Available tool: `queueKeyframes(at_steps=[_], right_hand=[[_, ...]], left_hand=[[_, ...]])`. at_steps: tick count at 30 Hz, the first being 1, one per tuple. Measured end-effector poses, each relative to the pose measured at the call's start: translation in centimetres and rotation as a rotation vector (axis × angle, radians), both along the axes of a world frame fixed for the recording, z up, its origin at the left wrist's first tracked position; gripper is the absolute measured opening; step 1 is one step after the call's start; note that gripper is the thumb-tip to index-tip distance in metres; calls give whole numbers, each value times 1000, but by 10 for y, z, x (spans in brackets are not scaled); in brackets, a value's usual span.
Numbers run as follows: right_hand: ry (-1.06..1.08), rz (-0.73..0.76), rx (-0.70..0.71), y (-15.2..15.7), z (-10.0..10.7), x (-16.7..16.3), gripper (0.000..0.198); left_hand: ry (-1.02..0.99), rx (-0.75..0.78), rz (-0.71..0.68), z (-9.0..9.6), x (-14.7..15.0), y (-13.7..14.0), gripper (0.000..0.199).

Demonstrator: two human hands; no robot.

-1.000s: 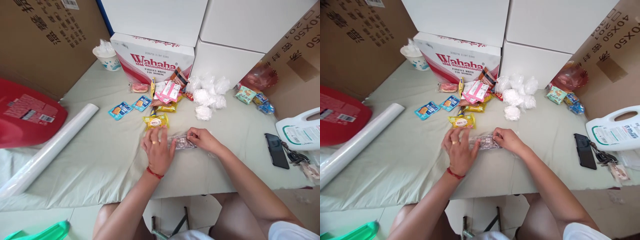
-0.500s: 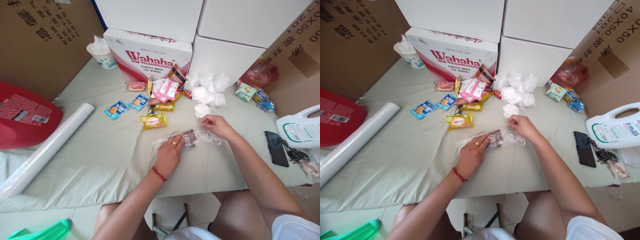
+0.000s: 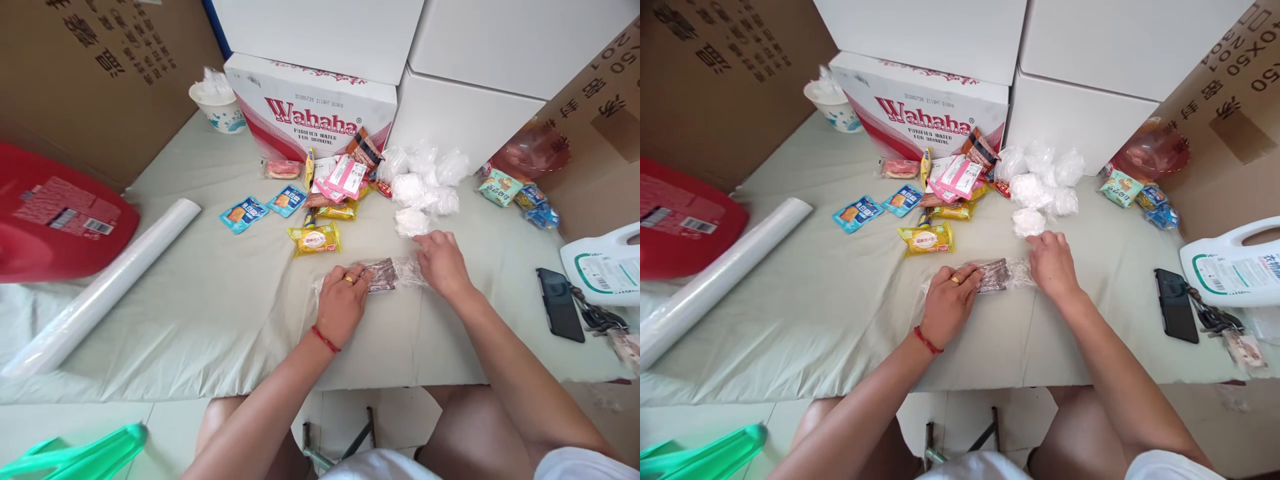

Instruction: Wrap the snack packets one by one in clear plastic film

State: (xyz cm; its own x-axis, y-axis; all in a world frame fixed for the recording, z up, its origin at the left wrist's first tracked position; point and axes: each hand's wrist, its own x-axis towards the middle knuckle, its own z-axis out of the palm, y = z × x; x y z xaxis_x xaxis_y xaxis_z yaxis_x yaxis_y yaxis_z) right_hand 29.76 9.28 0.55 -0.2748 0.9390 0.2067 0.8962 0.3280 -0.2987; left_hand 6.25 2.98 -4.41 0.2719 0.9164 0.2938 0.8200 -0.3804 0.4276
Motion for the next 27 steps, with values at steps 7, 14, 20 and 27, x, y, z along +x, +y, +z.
queueKeyframes(at_steps=[7,14,20,27], right_hand=[[208,402,-115,-41,-16,-48,34],[199,128,-230,-44,-31,-63,42],[162,58,-397,-33,-18,-70,28],[132,34,-497,-28,-4,-72,44]], left_hand=[[17,-85,226,18,-12,-2,37],[156,-170,399,18,-36,-11,44],[214,-256,445,26,-35,-5,34],[369,-349,363,41,-37,-7,27]])
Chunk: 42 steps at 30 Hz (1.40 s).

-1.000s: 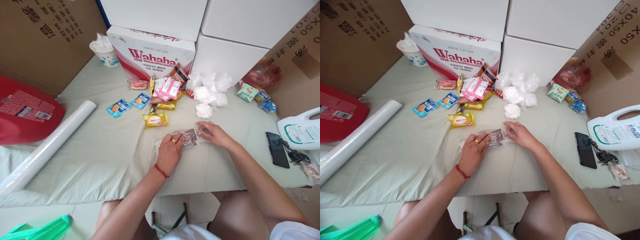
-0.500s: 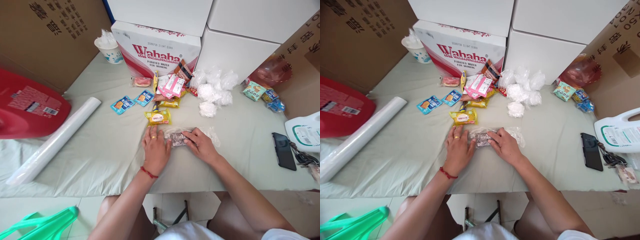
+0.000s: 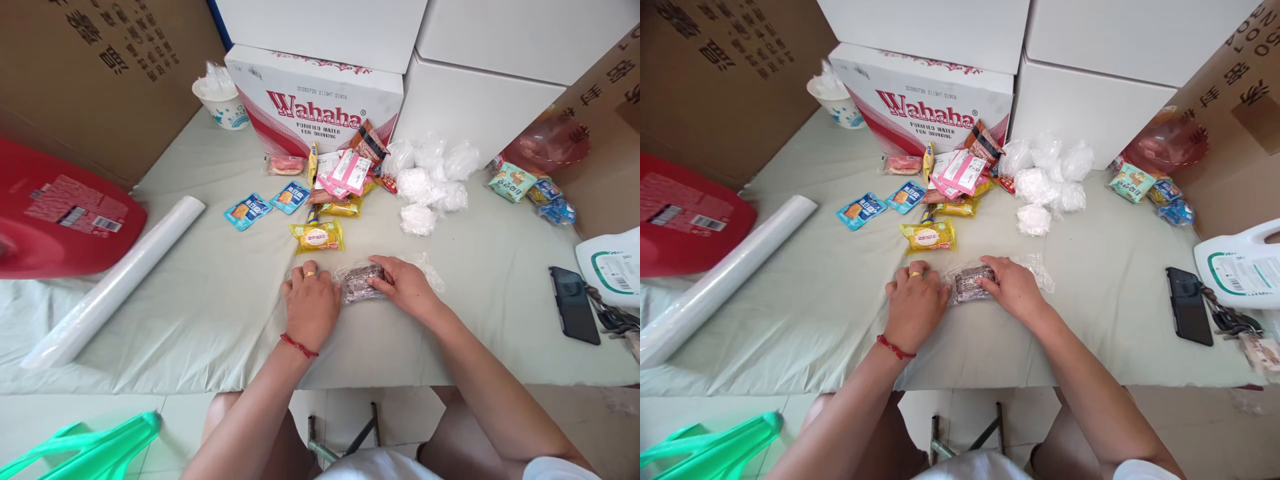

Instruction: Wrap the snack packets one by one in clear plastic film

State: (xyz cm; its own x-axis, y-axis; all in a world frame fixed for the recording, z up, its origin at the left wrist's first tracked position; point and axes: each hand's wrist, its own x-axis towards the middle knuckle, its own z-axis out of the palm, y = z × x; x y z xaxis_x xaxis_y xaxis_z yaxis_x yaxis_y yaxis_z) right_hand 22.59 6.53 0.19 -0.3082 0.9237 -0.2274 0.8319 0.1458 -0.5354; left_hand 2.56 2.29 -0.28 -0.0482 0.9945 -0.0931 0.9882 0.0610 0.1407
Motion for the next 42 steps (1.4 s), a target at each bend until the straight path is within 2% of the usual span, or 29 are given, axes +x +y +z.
queueKeyframes(at_steps=[3,5,8,10,12,15,18,20,24,26,28,30,31,33,34,36,38,42], right_hand=[[-24,20,-26,-1,5,-4,35],[-38,29,-28,-1,6,-8,32],[-48,32,-34,-1,6,-13,31],[-35,33,-47,-1,5,-16,31],[3,38,-46,-2,3,-15,31],[118,53,-49,-3,1,-7,34],[251,71,-55,-5,0,11,40],[271,76,23,-5,-2,28,42],[27,-10,235,0,-14,63,53],[-93,-30,239,4,-19,74,57],[-128,-4,219,5,-20,79,41],[-113,33,215,2,-16,76,17],[-112,44,214,-1,-13,72,9],[-151,22,200,-9,-6,63,5],[-180,-10,185,-14,-3,57,6],[-198,-73,137,-23,1,46,8],[-122,-118,79,-31,1,35,9],[227,-260,-35,-43,-5,14,8]], left_hand=[[-82,-78,48,4,1,4,20],[-231,-89,105,6,3,8,16],[-528,42,158,7,8,9,24],[-727,110,105,5,14,6,27],[-878,114,7,1,20,1,24],[-994,88,-65,-10,25,-4,28],[-974,127,-96,-22,27,-4,32],[-890,188,-124,-28,30,-3,32],[-726,294,-106,-32,38,-1,29],[-663,335,-65,-32,41,0,22],[-624,359,-25,-31,43,2,18],[-596,356,24,-29,43,3,23],[-573,346,57,-28,43,3,32],[-495,303,131,-26,43,3,51],[-453,276,152,-25,43,2,54],[-404,237,140,-24,44,0,43],[-425,237,88,-25,45,-4,33],[-589,318,-4,-27,50,-20,18]])
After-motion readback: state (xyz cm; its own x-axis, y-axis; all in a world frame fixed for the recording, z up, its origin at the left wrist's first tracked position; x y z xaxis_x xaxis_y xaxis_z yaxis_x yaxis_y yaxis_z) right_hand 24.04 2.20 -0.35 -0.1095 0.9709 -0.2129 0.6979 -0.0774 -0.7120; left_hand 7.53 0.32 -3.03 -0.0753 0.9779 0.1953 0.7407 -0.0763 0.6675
